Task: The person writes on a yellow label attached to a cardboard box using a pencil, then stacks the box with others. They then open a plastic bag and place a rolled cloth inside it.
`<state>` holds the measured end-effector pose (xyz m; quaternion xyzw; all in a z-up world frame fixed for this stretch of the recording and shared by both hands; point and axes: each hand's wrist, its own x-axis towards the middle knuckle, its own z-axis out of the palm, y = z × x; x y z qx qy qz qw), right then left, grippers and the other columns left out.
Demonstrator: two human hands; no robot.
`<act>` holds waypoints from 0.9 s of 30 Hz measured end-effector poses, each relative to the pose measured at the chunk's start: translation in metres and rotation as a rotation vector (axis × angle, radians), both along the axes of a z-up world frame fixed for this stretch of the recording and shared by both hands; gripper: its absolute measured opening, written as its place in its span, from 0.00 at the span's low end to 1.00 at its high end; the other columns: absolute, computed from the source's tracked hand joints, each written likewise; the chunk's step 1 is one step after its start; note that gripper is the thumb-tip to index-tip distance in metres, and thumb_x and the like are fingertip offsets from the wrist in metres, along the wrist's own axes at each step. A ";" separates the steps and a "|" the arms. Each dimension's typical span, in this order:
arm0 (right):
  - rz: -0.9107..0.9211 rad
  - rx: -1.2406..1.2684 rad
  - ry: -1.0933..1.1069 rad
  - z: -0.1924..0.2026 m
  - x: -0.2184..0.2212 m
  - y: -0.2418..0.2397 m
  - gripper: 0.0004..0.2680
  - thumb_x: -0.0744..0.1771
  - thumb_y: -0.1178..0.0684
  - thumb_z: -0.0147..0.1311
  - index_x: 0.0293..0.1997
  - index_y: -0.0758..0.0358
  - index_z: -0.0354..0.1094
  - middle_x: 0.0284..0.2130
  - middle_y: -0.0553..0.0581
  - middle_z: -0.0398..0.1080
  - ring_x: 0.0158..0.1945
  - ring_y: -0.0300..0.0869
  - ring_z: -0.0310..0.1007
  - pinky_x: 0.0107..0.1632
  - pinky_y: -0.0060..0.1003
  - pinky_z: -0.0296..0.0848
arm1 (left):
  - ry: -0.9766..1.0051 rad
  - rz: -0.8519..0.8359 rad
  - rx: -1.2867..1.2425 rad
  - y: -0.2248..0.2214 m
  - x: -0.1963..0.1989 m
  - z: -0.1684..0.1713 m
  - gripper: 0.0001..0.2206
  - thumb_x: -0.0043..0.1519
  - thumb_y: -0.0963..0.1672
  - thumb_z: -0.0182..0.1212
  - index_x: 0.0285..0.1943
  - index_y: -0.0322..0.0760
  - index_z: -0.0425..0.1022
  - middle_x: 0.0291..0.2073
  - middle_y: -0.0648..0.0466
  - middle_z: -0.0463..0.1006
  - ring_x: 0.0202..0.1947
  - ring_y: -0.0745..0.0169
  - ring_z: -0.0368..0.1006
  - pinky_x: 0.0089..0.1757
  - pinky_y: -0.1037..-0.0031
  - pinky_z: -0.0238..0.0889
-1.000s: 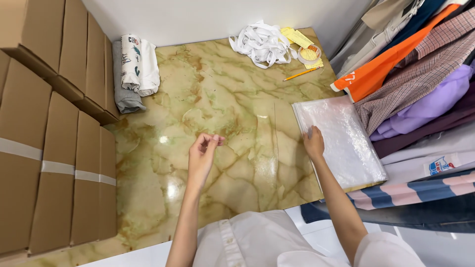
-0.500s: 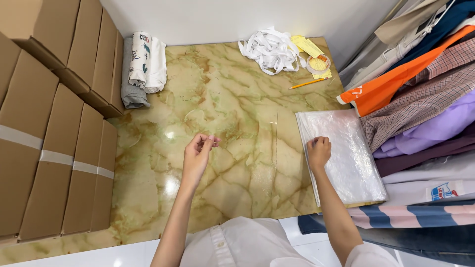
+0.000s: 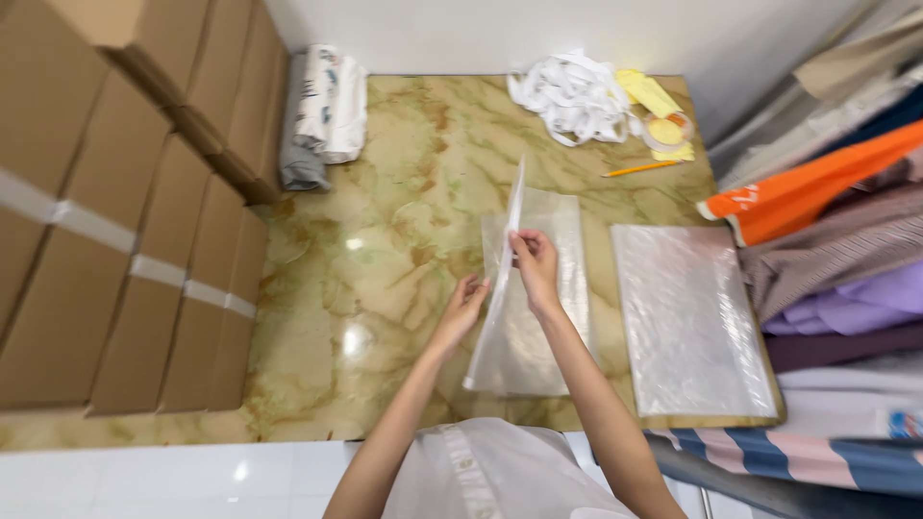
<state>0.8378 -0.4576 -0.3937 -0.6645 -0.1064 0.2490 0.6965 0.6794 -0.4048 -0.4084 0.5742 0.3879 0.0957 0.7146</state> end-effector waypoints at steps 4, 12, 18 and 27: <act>0.170 0.394 0.553 -0.019 -0.008 0.043 0.05 0.70 0.54 0.54 0.48 0.57 0.63 0.37 0.47 0.74 0.38 0.34 0.75 0.38 0.24 0.74 | 0.052 0.123 -0.054 0.017 -0.035 0.050 0.38 0.68 0.63 0.38 0.78 0.35 0.53 0.74 0.35 0.54 0.75 0.39 0.47 0.68 0.53 0.44; 0.262 0.719 0.995 -0.109 0.066 -0.017 0.05 0.72 0.58 0.42 0.46 0.57 0.65 0.26 0.42 0.57 0.28 0.30 0.61 0.34 0.20 0.65 | 0.348 0.162 0.256 0.040 -0.049 -0.028 0.36 0.65 0.58 0.55 0.76 0.37 0.54 0.72 0.37 0.51 0.73 0.34 0.50 0.68 0.49 0.44; 0.076 0.011 0.460 -0.066 0.077 -0.072 0.27 0.68 0.24 0.49 0.66 0.53 0.51 0.51 0.51 0.71 0.53 0.39 0.72 0.53 0.33 0.72 | 0.564 -0.185 0.536 0.024 -0.049 -0.007 0.40 0.63 0.53 0.61 0.81 0.39 0.44 0.79 0.39 0.27 0.78 0.38 0.24 0.67 0.36 0.20; 0.011 -0.099 0.122 -0.117 0.076 -0.072 0.16 0.65 0.63 0.58 0.61 0.65 0.65 0.44 0.55 0.74 0.46 0.40 0.77 0.46 0.30 0.78 | 0.739 -0.127 0.679 0.078 -0.104 -0.009 0.49 0.57 0.56 0.68 0.82 0.44 0.38 0.79 0.41 0.30 0.79 0.46 0.28 0.68 0.40 0.22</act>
